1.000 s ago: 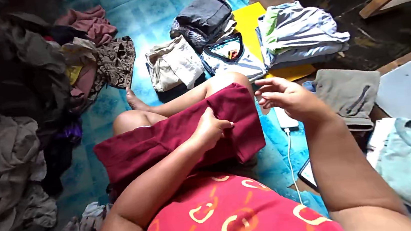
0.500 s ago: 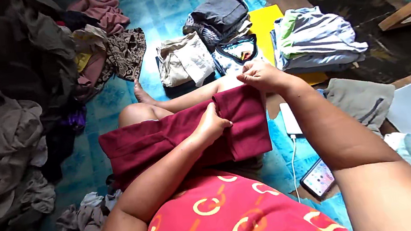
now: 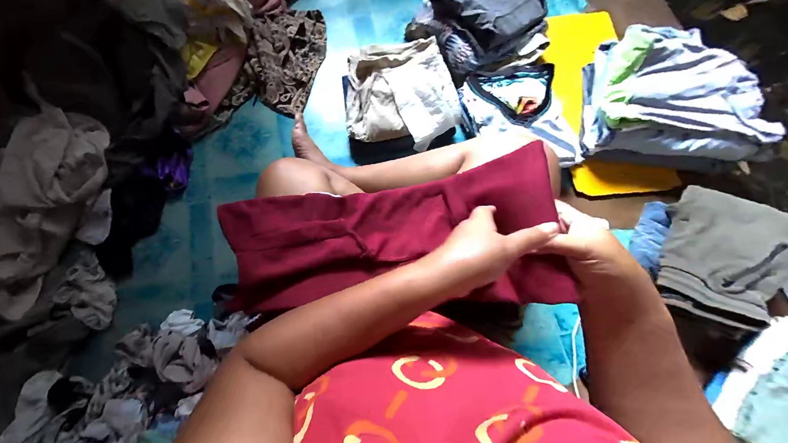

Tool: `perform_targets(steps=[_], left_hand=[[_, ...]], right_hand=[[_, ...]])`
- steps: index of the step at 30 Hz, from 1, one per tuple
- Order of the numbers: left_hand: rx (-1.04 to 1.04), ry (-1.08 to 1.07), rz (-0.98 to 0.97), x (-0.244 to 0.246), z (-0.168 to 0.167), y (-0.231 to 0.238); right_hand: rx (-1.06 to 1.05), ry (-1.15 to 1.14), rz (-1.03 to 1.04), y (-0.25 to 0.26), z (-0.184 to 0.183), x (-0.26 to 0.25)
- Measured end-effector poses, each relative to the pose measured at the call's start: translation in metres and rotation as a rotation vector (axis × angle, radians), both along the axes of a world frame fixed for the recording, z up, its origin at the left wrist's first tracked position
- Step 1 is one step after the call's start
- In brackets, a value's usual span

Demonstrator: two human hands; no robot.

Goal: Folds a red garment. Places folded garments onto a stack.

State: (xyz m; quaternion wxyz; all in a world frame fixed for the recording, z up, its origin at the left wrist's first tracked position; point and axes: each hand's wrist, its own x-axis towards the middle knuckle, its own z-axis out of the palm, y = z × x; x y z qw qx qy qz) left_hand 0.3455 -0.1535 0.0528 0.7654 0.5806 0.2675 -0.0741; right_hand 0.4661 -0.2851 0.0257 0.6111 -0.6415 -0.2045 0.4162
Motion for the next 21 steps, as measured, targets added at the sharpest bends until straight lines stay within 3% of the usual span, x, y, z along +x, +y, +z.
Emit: perform_targets(steps=[4, 9, 12, 15, 17, 19, 21], left_hand=[[-0.163, -0.193, 0.155, 0.003, 0.016, 0.01], [-0.216, -0.447, 0.2, -0.01, 0.035, 0.032], [-0.257, -0.461, 0.394, -0.04, 0.024, 0.058], [-0.146, -0.35, 0.586, -0.117, 0.011, 0.094], [-0.053, -0.329, 0.726, -0.183, -0.011, 0.117], [0.007, -0.221, 0.844, -0.239, -0.041, 0.139], [0.037, -0.048, 0.835, -0.273, -0.073, 0.157]], right_hand=[[0.079, -0.249, 0.064, 0.028, 0.035, -0.011], [-0.046, -0.584, 0.153, 0.058, 0.065, -0.031], [0.233, -0.405, 0.487, 0.07, 0.066, -0.049], [0.45, -0.112, 0.704, 0.081, 0.063, -0.053], [0.385, -0.057, 0.568, 0.091, 0.053, -0.056], [0.189, -0.018, 0.383, 0.108, 0.029, -0.063], [-0.036, -0.004, 0.332, 0.127, 0.001, -0.073]])
